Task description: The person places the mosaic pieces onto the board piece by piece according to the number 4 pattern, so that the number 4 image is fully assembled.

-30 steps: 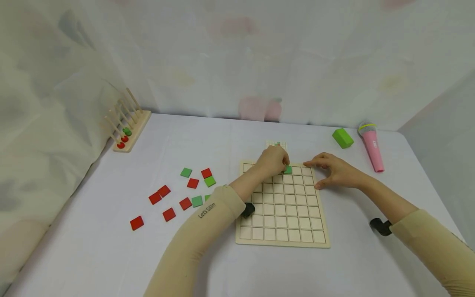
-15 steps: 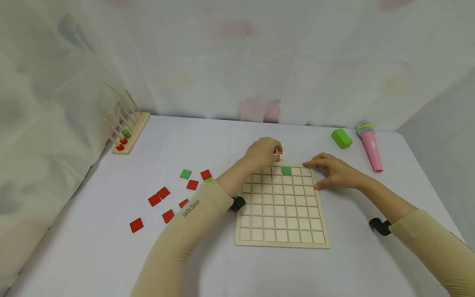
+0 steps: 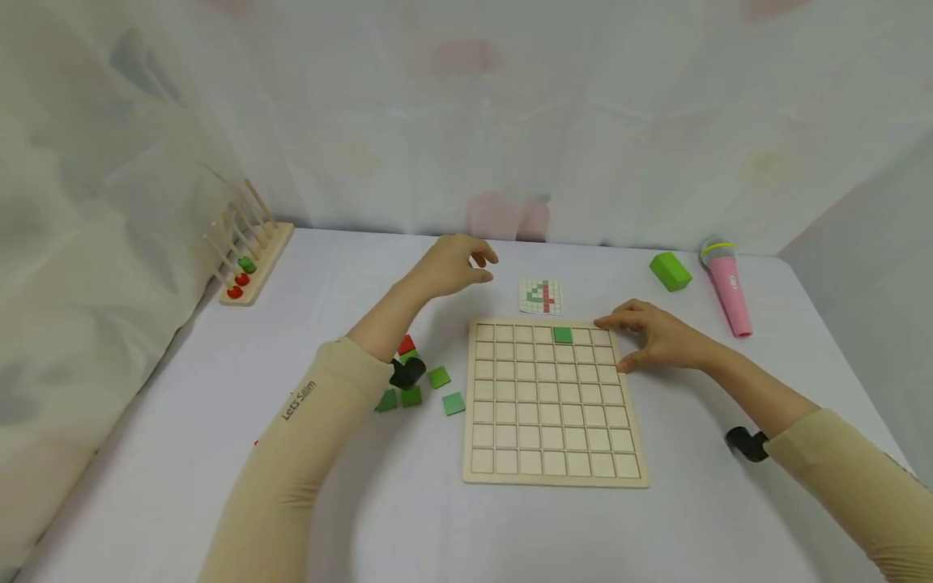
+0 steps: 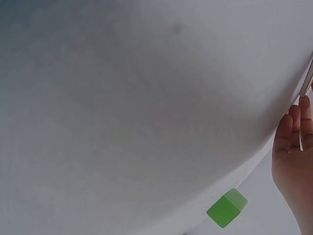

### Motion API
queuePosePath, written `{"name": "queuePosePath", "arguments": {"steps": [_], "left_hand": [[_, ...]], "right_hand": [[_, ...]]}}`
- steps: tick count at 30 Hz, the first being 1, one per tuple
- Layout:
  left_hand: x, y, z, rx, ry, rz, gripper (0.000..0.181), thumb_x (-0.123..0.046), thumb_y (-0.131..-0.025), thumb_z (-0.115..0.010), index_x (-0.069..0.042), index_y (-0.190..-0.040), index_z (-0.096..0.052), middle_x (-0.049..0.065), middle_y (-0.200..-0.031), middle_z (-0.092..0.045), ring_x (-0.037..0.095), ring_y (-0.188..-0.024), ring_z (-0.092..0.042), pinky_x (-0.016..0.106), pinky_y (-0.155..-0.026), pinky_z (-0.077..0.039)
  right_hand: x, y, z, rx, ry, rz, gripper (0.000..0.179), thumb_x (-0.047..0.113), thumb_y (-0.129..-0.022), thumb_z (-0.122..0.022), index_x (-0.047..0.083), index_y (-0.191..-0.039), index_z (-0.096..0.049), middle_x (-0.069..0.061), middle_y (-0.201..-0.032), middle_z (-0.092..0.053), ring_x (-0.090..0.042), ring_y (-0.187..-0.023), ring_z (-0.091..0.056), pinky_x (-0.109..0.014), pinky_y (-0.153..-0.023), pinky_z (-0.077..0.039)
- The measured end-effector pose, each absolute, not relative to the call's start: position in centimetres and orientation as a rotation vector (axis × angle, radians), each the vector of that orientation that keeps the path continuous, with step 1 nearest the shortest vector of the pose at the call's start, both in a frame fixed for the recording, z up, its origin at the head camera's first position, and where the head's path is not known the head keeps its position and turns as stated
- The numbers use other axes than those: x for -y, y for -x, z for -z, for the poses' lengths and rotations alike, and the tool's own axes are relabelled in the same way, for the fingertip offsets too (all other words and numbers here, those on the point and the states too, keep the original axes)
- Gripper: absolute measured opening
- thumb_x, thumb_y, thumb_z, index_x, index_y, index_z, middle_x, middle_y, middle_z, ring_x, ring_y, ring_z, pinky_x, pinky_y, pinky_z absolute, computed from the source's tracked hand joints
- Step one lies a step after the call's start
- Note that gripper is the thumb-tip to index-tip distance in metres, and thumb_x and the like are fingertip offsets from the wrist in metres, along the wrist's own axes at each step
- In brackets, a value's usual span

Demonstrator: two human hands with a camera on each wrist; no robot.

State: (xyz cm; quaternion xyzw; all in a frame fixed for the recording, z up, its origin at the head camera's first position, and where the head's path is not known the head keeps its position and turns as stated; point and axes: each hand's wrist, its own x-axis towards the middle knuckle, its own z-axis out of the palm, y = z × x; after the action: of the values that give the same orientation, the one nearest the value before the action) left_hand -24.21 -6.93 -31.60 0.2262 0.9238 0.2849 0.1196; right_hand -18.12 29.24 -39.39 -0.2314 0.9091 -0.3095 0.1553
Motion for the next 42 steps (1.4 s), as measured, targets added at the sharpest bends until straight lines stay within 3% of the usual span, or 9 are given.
{"name": "queuePosePath", "arguments": {"steps": [5, 18, 32, 42], "left_hand": [[10.0, 24.7, 30.8, -2.645, -0.645, -0.873, 0.029, -0.017, -0.094, -0.065, -0.008, -0.121, -0.067, 0.015, -0.123, -0.066, 0.029, -0.113, -0.062, 0.043, -0.095, -0.050], [18.3, 24.6, 31.5, -2.563, -0.558, -0.709, 0.022, -0.022, -0.094, -0.065, -0.010, -0.111, -0.072, 0.008, -0.116, -0.071, 0.023, -0.108, -0.063, 0.045, -0.096, -0.048], [23.8, 23.2, 34.6, -2.382, -0.547, -0.714, 0.027, -0.011, -0.089, -0.065, -0.013, -0.115, -0.072, 0.008, -0.127, -0.066, 0.031, -0.127, -0.052, 0.055, -0.105, -0.041], [24.8, 22.5, 35.8, -2.304, -0.607, -0.746, 0.033, -0.004, -0.083, -0.069, -0.012, -0.115, -0.071, 0.009, -0.123, -0.067, 0.029, -0.117, -0.055, 0.042, -0.097, -0.045]], "right_hand": [[-29.3, 18.1, 39.4, -2.614, 0.667, 0.875, 0.073, 0.033, -0.068, -0.089, 0.017, -0.134, -0.062, -0.006, -0.126, -0.057, -0.012, -0.111, -0.045, -0.027, -0.091, -0.038], [-29.4, 18.1, 39.8, -2.612, 0.655, 0.888, 0.075, 0.034, -0.067, -0.089, 0.017, -0.134, -0.062, -0.006, -0.126, -0.055, -0.013, -0.112, -0.045, -0.026, -0.091, -0.038], [-29.3, 18.3, 40.0, -2.643, 0.689, 0.838, 0.074, 0.035, -0.067, -0.090, 0.017, -0.133, -0.062, -0.006, -0.125, -0.056, -0.013, -0.112, -0.045, -0.028, -0.091, -0.039], [-29.3, 18.3, 40.0, -2.636, 0.698, 0.855, 0.073, 0.032, -0.067, -0.090, 0.016, -0.133, -0.063, -0.006, -0.125, -0.057, -0.014, -0.111, -0.045, -0.027, -0.089, -0.040]]}}
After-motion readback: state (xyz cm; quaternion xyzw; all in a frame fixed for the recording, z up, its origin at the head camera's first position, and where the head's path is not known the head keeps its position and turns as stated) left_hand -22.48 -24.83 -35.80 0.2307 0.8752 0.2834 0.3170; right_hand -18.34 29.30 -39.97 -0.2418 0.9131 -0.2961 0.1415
